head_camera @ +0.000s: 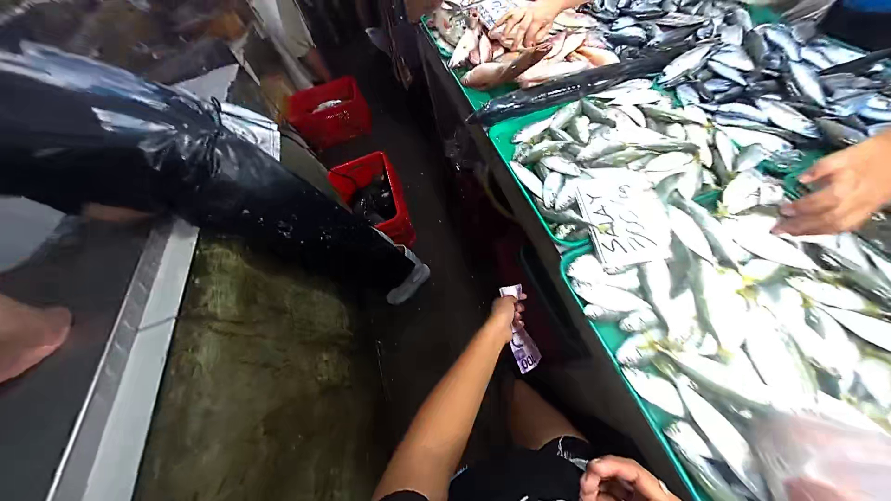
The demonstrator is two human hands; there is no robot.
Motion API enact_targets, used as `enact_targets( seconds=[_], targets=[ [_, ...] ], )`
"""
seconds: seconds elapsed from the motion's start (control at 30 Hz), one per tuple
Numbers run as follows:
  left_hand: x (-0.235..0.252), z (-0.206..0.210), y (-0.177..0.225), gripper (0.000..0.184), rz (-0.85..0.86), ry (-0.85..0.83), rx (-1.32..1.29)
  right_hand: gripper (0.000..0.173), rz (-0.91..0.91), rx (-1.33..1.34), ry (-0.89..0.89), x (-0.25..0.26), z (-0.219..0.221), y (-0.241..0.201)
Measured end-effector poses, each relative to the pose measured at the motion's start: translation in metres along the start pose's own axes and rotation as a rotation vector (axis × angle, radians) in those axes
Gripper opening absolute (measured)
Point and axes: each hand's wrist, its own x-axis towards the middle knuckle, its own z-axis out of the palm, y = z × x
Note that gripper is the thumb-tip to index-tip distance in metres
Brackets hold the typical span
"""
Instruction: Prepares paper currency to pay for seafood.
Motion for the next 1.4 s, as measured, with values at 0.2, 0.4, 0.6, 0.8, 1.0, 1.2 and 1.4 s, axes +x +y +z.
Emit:
enact_targets(
  seconds=[0.2, 0.4, 0.6, 0.8, 1.0, 1.2, 1.4],
  targets=[
    [0.093, -0.088, 0.174, 0.028, 0.202, 0.204, 0.124, 0.044, -0.112, -0.025, -0.003, 0.179, -0.019, -0.025],
    [0.156, -0.196, 0.320, 0.036, 0.298, 0.299, -0.284, 0.043, -0.092, -0.038, -0.034, 0.340, -0.029, -0.051],
    [0.257, -0.265, 0.398, 0.031, 0.149, 0.460, -0.516, 0.040, -0.189, -0.082, 0.016, 0.513, -0.035, -0.082],
    [0.356, -0.272, 0.563, 0.037, 0.204, 0.426, -0.386, 0.034, -0.294, -0.380, 0.160, 0.675, -0.018, -0.145],
    [0.424, -0.265, 0.798, 0.046, 0.625, 0.219, 0.507, 0.027, -0.365, -0.396, 0.457, 0.806, -0.018, -0.156],
    [0.481, -0.236, 1.025, 0.039, 1.085, 0.244, 1.130, 0.026, -0.287, -0.391, 0.461, 0.966, -0.024, -0.148],
    [0.551, -0.227, 1.169, 0.030, 1.137, 0.165, 1.557, 0.024, -0.350, -0.491, 0.344, 1.159, -0.028, -0.164]
  ],
)
